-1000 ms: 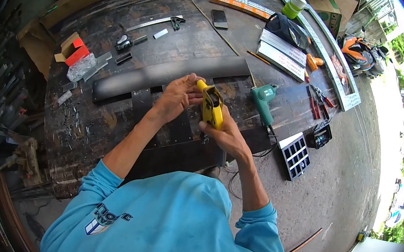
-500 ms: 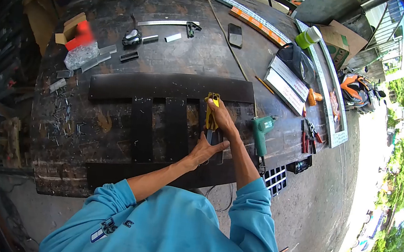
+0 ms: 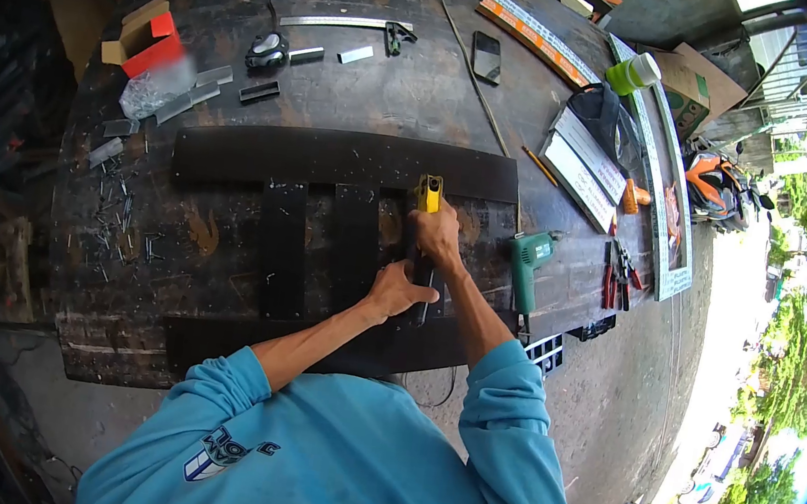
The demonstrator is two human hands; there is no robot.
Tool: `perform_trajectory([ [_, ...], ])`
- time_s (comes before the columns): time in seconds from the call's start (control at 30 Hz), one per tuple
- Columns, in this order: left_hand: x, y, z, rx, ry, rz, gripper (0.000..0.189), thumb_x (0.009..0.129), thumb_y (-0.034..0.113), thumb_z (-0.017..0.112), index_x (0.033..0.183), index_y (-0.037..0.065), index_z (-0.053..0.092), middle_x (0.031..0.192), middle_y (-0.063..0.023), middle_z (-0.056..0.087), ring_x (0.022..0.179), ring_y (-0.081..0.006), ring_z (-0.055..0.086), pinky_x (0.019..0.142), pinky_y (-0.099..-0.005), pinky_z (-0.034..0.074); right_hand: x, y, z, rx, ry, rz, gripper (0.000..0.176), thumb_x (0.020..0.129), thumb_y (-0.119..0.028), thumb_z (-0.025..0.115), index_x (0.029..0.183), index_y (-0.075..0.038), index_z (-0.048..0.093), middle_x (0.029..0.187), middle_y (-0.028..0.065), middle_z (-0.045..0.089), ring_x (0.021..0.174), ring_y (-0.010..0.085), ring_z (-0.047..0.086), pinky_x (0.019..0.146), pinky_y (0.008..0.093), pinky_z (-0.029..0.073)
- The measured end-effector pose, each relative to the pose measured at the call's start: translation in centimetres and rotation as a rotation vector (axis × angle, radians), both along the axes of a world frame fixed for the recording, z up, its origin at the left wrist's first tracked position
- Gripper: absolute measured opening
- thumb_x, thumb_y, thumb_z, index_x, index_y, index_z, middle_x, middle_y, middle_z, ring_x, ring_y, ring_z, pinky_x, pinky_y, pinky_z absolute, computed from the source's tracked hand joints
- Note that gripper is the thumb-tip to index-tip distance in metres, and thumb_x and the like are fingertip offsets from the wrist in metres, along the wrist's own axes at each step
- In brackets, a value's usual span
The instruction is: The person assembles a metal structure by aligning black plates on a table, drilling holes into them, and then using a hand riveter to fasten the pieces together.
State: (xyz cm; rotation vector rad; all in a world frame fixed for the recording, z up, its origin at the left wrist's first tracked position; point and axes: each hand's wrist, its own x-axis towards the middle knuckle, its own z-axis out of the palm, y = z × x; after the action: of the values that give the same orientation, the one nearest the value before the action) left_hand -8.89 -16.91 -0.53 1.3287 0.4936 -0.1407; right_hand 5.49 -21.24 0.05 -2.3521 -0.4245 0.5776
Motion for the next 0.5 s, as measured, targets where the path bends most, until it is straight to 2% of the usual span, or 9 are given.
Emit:
perform_trajectory([
  [0.07,0.1,0.1,-0.7,0.209,-0.059,-0.138,0.055,0.075,0.045,0.078,0.102,0.000,0.063,0.087,-0.0070,0.066,0.087,-0.0200,0.066,0.079,-0.0323,0.053,-1.0,0.1,1.3,0.046,-0.032,-0.056,0.045,0.074,-0.018,0.067,0.117,-0.007,0.062,0.089,0.0147,0.067,0.077,0.0247,0.064,0.071,0.0371,0.050],
  [0.13,-0.3,-0.5,-2.9,-0.609,-0.088,-0.051,0.047,0.086,0.041,0.070,0.109,0.001,0.060,0.091,-0.0066,0.066,0.087,-0.0180,0.066,0.078,-0.0352,0.055,-0.1,0.1,3.9,-0.174,0.121,0.016,0.048,0.074,-0.029,0.071,0.111,0.000,0.060,0.100,0.0236,0.067,0.084,0.0350,0.068,0.074,0.0414,0.053],
  [0.17,-0.6,-0.7,-3.4,-0.593,-0.047,-0.012,0.043,0.090,0.038,0.064,0.111,0.001,0.059,0.093,-0.0070,0.066,0.087,-0.0186,0.066,0.078,-0.0364,0.055,0.4,-0.6,3.6,-0.265,0.020,0.096,0.062,0.074,-0.033,0.073,0.121,-0.001,0.052,0.097,0.0234,0.067,0.075,0.0358,0.069,0.066,0.0427,0.055],
  [0.23,-0.4,-0.9,-3.3,-0.455,0.030,0.017,0.037,0.096,0.034,0.057,0.113,0.001,0.057,0.098,-0.0080,0.065,0.091,-0.0203,0.066,0.077,-0.0374,0.056,-0.3,-0.6,8.4,-0.414,0.401,0.278,0.086,0.072,-0.039,0.075,0.134,-0.001,0.029,0.084,0.0188,0.064,0.066,0.0316,0.066,0.054,0.0411,0.055],
  [0.33,0.0,-1.8,-3.9,-0.376,0.045,-0.018,0.041,0.096,0.036,0.057,0.117,0.001,0.055,0.104,-0.0089,0.063,0.096,-0.0212,0.063,0.080,-0.0385,0.054,2.2,-0.2,8.5,-0.641,0.378,0.433,0.081,0.075,-0.034,0.070,0.133,0.005,0.030,0.080,0.0170,0.062,0.065,0.0265,0.065,0.052,0.0381,0.053],
  [0.4,-0.1,-1.8,-4.0,-0.415,0.046,0.013,0.048,0.094,0.039,0.059,0.122,0.000,0.052,0.108,-0.0092,0.060,0.098,-0.0209,0.062,0.084,-0.0399,0.052,0.7,0.4,10.5,-0.636,0.390,0.355,0.077,0.075,-0.033,0.069,0.132,0.005,0.034,0.092,0.0205,0.065,0.078,0.0278,0.068,0.065,0.0389,0.055],
  [0.43,-0.2,-2.4,-3.4,-0.558,0.036,0.022,0.064,0.089,0.044,0.064,0.130,-0.001,0.044,0.120,-0.0116,0.054,0.112,-0.0220,0.053,0.094,-0.0429,0.045,-1.5,0.3,10.3,-0.583,0.177,0.177,0.072,0.078,-0.031,0.068,0.131,0.006,0.037,0.104,0.0245,0.065,0.091,0.0330,0.067,0.078,0.0402,0.053],
  [0.47,-0.3,-2.0,-3.3,-0.704,0.019,0.041,0.081,0.085,0.049,0.069,0.139,-0.002,0.036,0.133,-0.0141,0.048,0.125,-0.0230,0.045,0.104,-0.0459,0.037,-2.1,0.2,8.9,-0.559,0.174,0.207,0.072,0.078,-0.031,0.068,0.131,0.006,0.037,0.104,0.0245,0.065,0.091,0.0330,0.067,0.078,0.0402,0.053],
  [0.5,-1.2,-0.8,-3.3,-0.684,0.022,0.066,0.081,0.085,0.049,0.069,0.139,-0.002,0.036,0.133,-0.0141,0.048,0.125,-0.0230,0.045,0.104,-0.0459,0.037,-2.2,-0.2,6.6,-0.286,0.118,0.162,0.067,0.079,-0.028,0.068,0.129,0.006,0.040,0.106,0.0257,0.064,0.096,0.0360,0.065,0.083,0.0416,0.051],
])
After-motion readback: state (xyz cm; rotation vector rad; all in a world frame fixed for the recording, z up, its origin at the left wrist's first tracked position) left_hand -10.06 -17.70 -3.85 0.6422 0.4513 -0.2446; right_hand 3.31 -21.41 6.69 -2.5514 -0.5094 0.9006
